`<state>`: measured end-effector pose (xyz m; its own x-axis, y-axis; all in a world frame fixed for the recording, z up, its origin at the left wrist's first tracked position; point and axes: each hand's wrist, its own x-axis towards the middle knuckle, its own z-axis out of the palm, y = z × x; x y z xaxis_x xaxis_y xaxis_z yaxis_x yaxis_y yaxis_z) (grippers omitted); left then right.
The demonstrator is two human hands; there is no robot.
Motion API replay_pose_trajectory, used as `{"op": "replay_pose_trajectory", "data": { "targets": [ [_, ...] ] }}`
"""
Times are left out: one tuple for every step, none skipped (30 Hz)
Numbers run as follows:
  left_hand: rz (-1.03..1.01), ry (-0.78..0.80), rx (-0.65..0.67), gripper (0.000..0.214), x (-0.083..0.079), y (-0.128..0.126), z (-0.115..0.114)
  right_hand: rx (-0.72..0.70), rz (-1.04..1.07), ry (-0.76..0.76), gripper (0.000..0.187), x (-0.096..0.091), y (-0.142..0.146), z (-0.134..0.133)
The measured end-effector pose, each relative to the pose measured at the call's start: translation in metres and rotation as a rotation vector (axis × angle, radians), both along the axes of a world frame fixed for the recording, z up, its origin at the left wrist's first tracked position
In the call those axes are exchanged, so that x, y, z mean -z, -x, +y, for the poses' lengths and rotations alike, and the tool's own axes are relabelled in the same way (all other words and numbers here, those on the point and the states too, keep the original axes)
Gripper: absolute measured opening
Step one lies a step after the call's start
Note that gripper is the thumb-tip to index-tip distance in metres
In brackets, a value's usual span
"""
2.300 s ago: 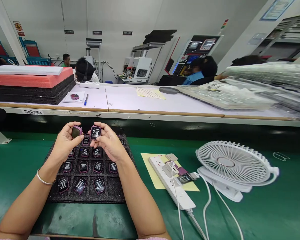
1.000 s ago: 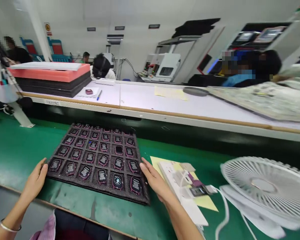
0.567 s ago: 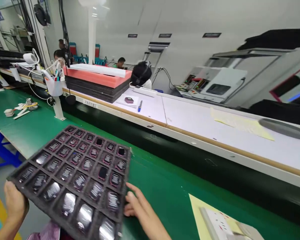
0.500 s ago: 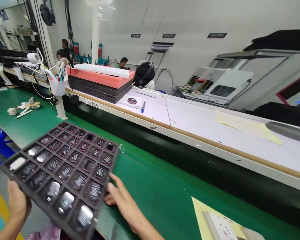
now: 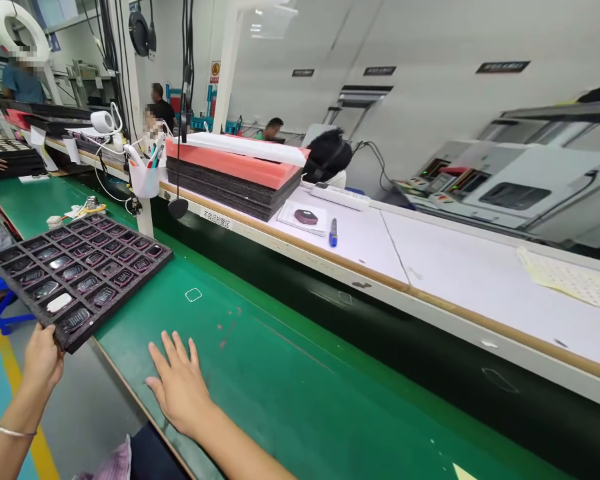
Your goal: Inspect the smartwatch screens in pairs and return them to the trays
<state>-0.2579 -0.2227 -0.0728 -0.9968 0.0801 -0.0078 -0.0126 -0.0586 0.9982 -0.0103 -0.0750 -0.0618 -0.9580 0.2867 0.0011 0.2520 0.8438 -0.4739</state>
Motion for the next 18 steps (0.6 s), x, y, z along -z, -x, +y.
{"op": "replay_pose_trajectory", "data": {
  "targets": [
    [-0.029,-0.044,-0.012,0.046,-0.001,-0.001,0.000,0.036,-0.018,-0.012,0.060,0.000,0.001,0.005],
    [-0.077,-0.091,-0.022,0.047,-0.002,-0.003,-0.001,0.078,-0.033,-0.024,0.061,0.000,0.003,0.010],
    [-0.125,-0.128,-0.030,0.048,-0.003,-0.006,-0.003,0.119,-0.042,-0.037,0.061,0.001,0.006,0.016],
    [-0.147,-0.142,-0.033,0.048,-0.003,-0.010,-0.007,0.153,-0.046,-0.049,0.063,0.001,0.011,0.022],
    [-0.160,-0.146,-0.035,0.047,-0.004,-0.014,-0.011,0.185,-0.048,-0.061,0.064,0.002,0.016,0.029],
    [-0.173,-0.142,-0.038,0.046,-0.005,-0.017,-0.016,0.216,-0.049,-0.073,0.065,0.003,0.021,0.036],
    [-0.187,-0.133,-0.040,0.045,-0.005,-0.020,-0.021,0.241,-0.052,-0.084,0.066,0.004,0.026,0.044],
    [-0.203,-0.123,-0.043,0.045,-0.006,-0.022,-0.024,0.263,-0.059,-0.092,0.068,0.005,0.030,0.051],
    [-0.221,-0.113,-0.049,0.045,-0.007,-0.023,-0.027,0.279,-0.070,-0.095,0.070,0.005,0.034,0.059],
    [-0.235,-0.103,-0.052,0.046,-0.008,-0.023,-0.028,0.291,-0.082,-0.094,0.072,0.006,0.038,0.066],
    [-0.242,-0.097,-0.053,0.046,-0.009,-0.022,-0.027,0.298,-0.093,-0.088,0.073,0.006,0.041,0.072],
    [-0.240,-0.096,-0.055,0.047,-0.010,-0.020,-0.026,0.300,-0.101,-0.080,0.074,0.006,0.043,0.078],
    [-0.228,-0.098,-0.053,0.048,-0.010,-0.017,-0.023,0.302,-0.105,-0.073,0.075,0.006,0.044,0.082],
    [-0.205,-0.099,-0.050,0.048,-0.009,-0.015,-0.020,0.303,-0.106,-0.070,0.074,0.006,0.045,0.084],
    [-0.176,-0.095,-0.046,0.047,-0.007,-0.012,-0.017,0.301,-0.102,-0.071,0.074,0.006,0.045,0.084],
    [-0.142,-0.082,-0.041,0.048,-0.005,-0.009,-0.016,0.300,-0.096,-0.076,0.073,0.006,0.045,0.083],
    [-0.105,-0.059,-0.031,0.049,-0.002,-0.007,-0.015,0.299,-0.092,-0.084,0.072,0.006,0.045,0.080],
    [-0.053,-0.014,-0.017,0.050,0.001,-0.005,-0.016,0.298,-0.088,-0.095,0.071,0.007,0.043,0.077]
  ]
}}
